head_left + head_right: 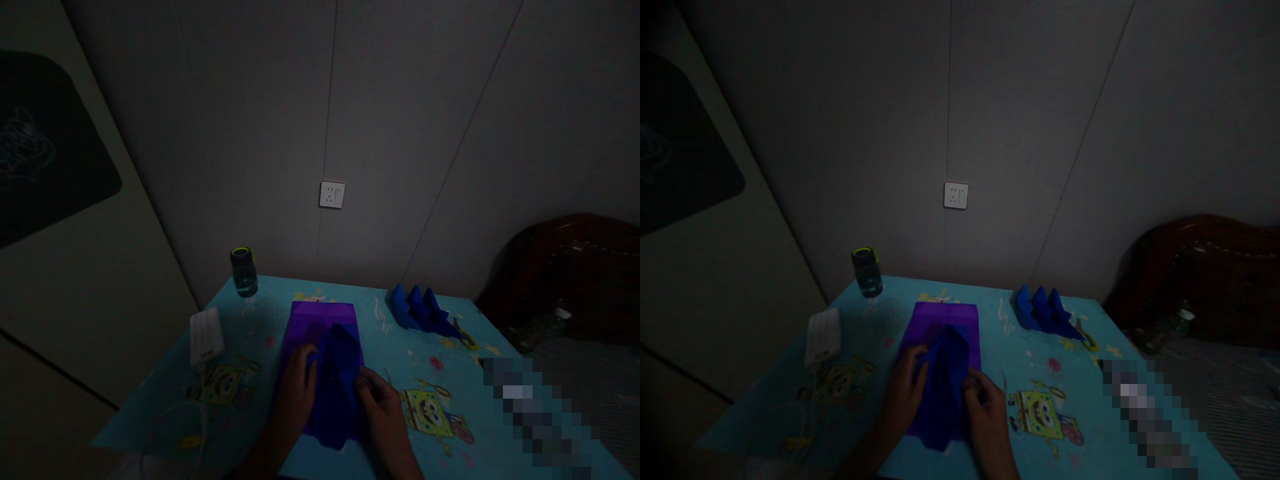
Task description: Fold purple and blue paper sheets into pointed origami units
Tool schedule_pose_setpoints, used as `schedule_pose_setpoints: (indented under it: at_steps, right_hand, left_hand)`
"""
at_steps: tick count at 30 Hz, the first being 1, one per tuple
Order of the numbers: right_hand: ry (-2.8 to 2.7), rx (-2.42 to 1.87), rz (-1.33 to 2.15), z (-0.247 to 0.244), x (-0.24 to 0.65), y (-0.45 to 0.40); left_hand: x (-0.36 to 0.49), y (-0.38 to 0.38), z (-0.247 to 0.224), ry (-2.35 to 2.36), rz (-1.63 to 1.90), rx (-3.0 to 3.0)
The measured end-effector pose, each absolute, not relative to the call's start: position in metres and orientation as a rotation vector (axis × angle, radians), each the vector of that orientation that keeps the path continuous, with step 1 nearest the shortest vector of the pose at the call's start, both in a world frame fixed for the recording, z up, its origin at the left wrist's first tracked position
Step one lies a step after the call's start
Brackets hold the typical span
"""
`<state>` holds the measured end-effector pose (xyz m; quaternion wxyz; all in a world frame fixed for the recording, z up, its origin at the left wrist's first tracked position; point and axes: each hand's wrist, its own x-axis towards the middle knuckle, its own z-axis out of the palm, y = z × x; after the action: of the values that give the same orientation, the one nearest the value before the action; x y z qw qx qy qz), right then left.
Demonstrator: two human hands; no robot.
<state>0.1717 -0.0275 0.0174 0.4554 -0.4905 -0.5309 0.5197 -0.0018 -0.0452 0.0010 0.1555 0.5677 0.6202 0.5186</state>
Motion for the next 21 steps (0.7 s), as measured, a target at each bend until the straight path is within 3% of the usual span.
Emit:
schedule_pose_setpoints:
  at_steps: [16, 21]
  right_hand:
    - [-1.54, -1.139, 1.208, 0.029, 0.164, -0.038]
    - [-1.541, -1.123, 1.208, 0.03, 0.165, -0.039]
  left_hand:
    - [-0.002, -0.043, 0.02, 2.014, 0.937, 1.793]
    - [-0.004, -0.04, 0.019, 2.004, 0.952, 1.787]
